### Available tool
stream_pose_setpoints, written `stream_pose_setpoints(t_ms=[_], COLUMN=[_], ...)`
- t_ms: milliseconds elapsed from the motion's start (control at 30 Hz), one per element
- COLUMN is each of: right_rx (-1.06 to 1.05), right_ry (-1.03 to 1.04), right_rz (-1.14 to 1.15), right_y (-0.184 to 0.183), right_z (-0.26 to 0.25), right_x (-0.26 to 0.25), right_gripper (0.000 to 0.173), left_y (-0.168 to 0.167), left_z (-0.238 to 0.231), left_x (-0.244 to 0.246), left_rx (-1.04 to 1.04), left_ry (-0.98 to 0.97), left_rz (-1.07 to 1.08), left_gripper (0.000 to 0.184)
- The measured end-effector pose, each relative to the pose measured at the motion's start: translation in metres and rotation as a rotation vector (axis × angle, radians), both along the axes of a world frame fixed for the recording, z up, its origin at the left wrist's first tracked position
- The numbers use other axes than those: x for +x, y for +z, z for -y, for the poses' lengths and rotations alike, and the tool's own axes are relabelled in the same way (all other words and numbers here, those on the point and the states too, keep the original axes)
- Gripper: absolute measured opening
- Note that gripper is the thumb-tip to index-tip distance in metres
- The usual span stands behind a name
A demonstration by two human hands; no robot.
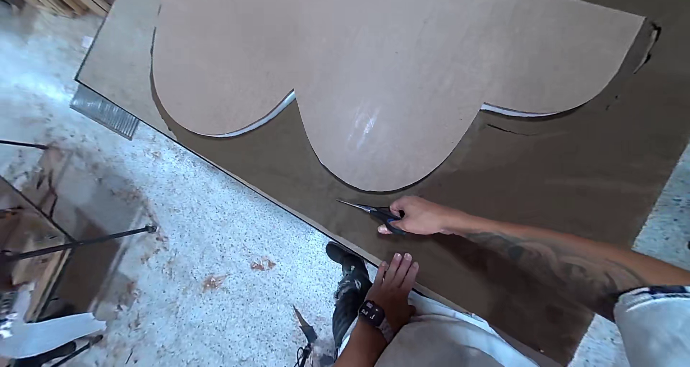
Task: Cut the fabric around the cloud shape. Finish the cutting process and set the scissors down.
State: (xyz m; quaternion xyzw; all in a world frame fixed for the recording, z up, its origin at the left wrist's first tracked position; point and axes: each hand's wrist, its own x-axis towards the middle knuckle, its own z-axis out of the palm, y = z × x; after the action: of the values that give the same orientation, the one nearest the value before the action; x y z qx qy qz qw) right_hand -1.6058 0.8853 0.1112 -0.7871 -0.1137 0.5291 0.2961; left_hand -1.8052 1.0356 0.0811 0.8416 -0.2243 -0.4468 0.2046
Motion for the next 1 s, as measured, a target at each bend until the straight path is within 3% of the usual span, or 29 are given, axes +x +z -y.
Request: stream_pose_setpoints(t_ms=[167, 300, 333, 367, 433, 467, 500, 567, 700, 833, 933, 1000], right_rx=[0.000, 0.004, 0.020, 0.041, 0.059, 0.051, 0.039, 0.019, 0.005, 0.012, 0.012, -0.007], right_ry=[-0.082, -0.133, -0.148, -0.162, -0.177, -0.181, -0.187, -0.199, -0.282, -0.339, -0.363, -0.374], right_rz=[-0.042, -0.060, -0.070, -0.075, -0.077, -0.088, -0.102, -0.121, -0.117, -0.131, -0.151, -0.131], right_y=[-0.005, -0.006, -0.006, -0.006, -0.011, -0.013, -0.015, -0.017, -0.020, -0.022, -0.024, -0.022], right_z=[-0.009, -0.023, -0.024, -0.023, -0.020, -0.019, -0.020, -0.023, -0.041, -0.054, -0.054, -0.058], right_x=[-0.007, -0.011, -0.012, -0.013, -0.012, -0.013, -0.015, -0.021, -0.025, -0.027, -0.025, -0.026], right_gripper=[0.052, 0.058, 0.056, 0.055, 0.052, 0.053, 0.055, 0.056, 0.063, 0.061, 0.057, 0.057], left_y=[-0.006, 0.003, 0.011, 0.018, 0.021, 0.023, 0.026, 0.037, 0.042, 0.025, 0.010, 0.001], left_z=[-0.003, -0.015, -0.024, -0.032, -0.046, -0.057, -0.070, -0.091, -0.106, -0.114, -0.134, -0.154], left_x=[0.003, 0.016, 0.022, 0.026, 0.038, 0.050, 0.062, 0.083, 0.122, 0.135, 0.136, 0.133], left_rx=[-0.041, -0.237, -0.324, -0.398, -0.470, -0.444, -0.421, -0.435, -0.348, -0.189, -0.140, -0.039], left_ry=[0.003, 0.118, 0.280, 0.566, 1.283, 1.547, 1.719, 1.866, 1.836, 1.791, 1.673, 1.433], left_rz=[-0.025, -0.170, -0.244, -0.284, -0.269, -0.254, -0.253, -0.310, -0.438, -0.413, -0.205, 0.172], left_gripper=[0.097, 0.086, 0.077, 0.066, 0.048, 0.046, 0.044, 0.042, 0.043, 0.042, 0.033, 0.024])
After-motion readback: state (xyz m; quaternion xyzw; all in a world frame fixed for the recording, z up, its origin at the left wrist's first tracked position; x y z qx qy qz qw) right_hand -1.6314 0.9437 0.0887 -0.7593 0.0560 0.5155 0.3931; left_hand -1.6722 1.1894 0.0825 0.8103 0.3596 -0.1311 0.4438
